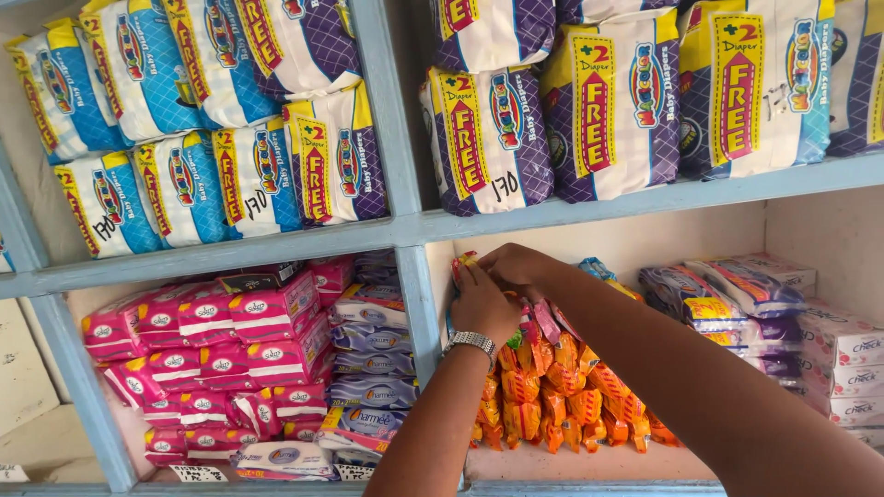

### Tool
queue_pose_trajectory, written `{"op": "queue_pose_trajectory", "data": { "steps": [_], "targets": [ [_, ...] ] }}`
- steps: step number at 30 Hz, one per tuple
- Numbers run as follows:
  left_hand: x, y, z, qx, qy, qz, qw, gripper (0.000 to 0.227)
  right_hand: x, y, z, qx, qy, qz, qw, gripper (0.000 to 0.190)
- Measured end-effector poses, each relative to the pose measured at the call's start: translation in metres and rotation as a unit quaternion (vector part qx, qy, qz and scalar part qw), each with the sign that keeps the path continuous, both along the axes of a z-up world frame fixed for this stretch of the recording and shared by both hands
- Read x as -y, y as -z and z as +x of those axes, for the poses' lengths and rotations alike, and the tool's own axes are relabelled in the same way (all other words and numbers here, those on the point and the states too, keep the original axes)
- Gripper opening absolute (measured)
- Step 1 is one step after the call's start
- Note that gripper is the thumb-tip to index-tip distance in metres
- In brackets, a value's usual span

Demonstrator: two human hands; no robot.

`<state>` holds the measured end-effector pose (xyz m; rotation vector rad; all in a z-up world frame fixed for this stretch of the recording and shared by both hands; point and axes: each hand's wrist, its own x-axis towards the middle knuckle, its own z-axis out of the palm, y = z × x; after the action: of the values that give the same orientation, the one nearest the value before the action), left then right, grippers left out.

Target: The person picks up small snack packets from a green basket and places them onto a shelf among other snacks. They then pick up more packets from the shelf and place them back into the basket, repeating the process of moving items between the shelf and the basket.

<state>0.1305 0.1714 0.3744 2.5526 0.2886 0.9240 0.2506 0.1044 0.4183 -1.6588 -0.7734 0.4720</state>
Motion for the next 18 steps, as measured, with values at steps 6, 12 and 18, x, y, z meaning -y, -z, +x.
{"op": "queue_pose_trajectory", "data": {
  "steps": [6, 12, 18],
  "targets": [
    [-0.007, 0.010, 0.019, 0.014, -0.018, 0.019, 1.000, 0.097, 0.000, 0.008, 0.018, 0.040, 0.030, 0.019, 0.999, 0.053],
    [0.013, 0.020, -0.021, 0.136, -0.004, 0.067, 0.988, 0.077, 0.048, 0.002, -0.030, 0.248, 0.059, 0.075, 0.964, 0.054],
    [0.067, 0.050, -0.108, 0.242, 0.087, 0.172, 0.951, 0.063, 0.138, 0.022, -0.151, 0.395, 0.034, 0.092, 0.914, 0.047]
  ]
}}
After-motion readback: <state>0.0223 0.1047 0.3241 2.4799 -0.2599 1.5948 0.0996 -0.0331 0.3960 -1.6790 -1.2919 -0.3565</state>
